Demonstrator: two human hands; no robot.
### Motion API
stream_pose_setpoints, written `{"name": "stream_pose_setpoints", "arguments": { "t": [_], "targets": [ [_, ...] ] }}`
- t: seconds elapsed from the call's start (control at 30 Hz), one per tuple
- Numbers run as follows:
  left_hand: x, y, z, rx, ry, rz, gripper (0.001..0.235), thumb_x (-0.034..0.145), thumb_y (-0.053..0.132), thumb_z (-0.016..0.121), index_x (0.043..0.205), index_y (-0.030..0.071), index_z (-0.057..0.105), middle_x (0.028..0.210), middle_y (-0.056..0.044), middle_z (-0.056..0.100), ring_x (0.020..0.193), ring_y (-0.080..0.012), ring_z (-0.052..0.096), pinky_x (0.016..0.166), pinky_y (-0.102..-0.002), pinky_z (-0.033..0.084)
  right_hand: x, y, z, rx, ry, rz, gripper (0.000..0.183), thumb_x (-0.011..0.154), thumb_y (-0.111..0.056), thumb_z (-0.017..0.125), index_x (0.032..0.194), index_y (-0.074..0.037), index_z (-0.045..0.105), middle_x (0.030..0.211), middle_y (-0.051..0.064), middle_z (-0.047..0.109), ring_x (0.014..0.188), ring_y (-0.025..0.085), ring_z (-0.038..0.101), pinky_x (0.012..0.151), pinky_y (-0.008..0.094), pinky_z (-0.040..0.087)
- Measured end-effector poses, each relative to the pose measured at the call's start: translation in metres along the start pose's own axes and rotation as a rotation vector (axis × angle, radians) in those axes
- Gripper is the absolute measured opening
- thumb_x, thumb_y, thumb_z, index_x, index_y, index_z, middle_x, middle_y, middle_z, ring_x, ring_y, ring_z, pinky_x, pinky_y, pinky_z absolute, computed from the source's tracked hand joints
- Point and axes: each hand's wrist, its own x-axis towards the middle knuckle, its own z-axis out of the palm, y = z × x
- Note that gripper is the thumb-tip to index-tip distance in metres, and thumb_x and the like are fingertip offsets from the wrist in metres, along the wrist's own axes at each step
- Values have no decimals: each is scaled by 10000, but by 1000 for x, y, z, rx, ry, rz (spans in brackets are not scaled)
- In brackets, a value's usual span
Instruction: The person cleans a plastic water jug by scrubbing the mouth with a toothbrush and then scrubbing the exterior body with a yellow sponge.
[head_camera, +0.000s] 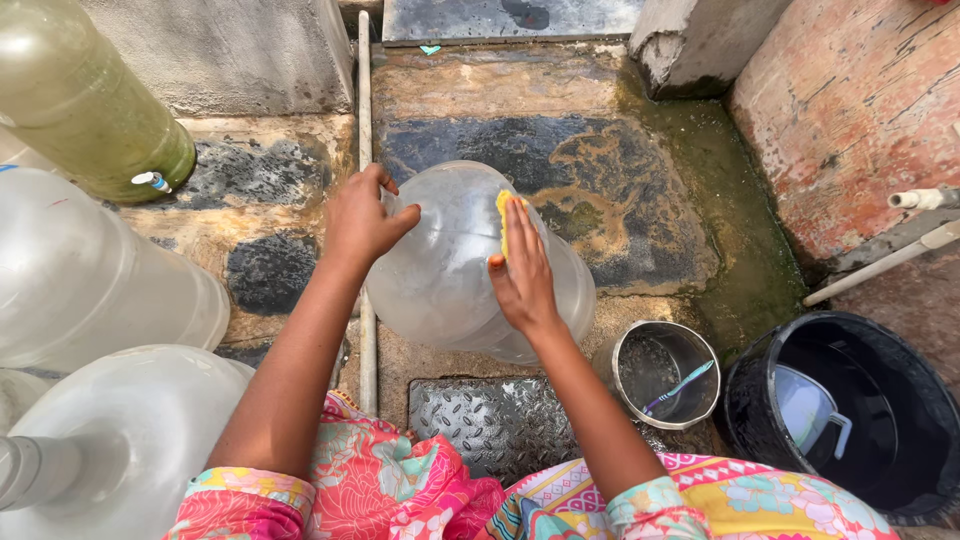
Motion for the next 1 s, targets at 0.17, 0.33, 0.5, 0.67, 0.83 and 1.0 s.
{"name": "stream_pose_setpoints", "arguments": {
  "t": [0.17, 0.33, 0.5, 0.67, 0.83, 1.0],
  "targets": [
    [0, 4, 15, 19, 88, -12, 460, 737, 372, 811, 1025, 77, 608, 1054, -172, 673, 958, -378, 669, 821, -485, 528, -75, -26, 37, -369, 84, -205, 1051, 979, -824, 215, 1638, -6, 205, 1705, 249, 180, 1597, 439, 101, 1286, 620, 82],
    [-2, 14, 10, 7, 24, 26, 494, 750, 390, 810, 1064, 76, 595, 1071, -177, 663, 955, -383, 669, 817, -489, 529, -70, -30, 37, -662, 30, -357, 969, 929, -816, 334, 1602, -119, 355, 1673, 116, 279, 1573, 354, 187, 1241, 658, 67],
    [-5, 33, 15, 42, 53, 117, 495, 747, 396, 818, 1049, 70, 600, 1038, -176, 661, 954, -399, 669, 808, -499, 528, 21, -10, -14, -336, -56, -49, 904, 972, -795, 171, 1597, -179, 392, 1691, 150, 298, 1577, 409, 196, 1265, 586, 76],
    [-7, 37, 20, 21, 173, 246, 457, 751, 357, 811, 1001, 38, 600, 1047, -213, 655, 926, -432, 672, 764, -499, 543, 47, -15, -27, -388, -204, -63, 951, 928, -809, 149, 1589, -166, 380, 1678, 115, 295, 1567, 363, 184, 1253, 583, 41],
    [-3, 26, 21, 31, 52, 79, 430, 844, 358, 759, 1062, 34, 579, 1060, -235, 664, 900, -435, 688, 792, -504, 553, -13, -43, 12, -530, -195, -405, 1161, 929, -890, 260, 1596, 59, 233, 1641, 240, 233, 1560, 385, 160, 1249, 573, 59],
    [-1, 12, 16, -8, 41, 62, 417, 854, 350, 730, 1071, 29, 575, 1064, -216, 672, 920, -416, 693, 801, -503, 549, -48, -52, 27, -666, -381, -518, 1104, 899, -859, 297, 1615, -19, 256, 1672, 160, 258, 1571, 324, 168, 1243, 607, 24]
  ]
}}
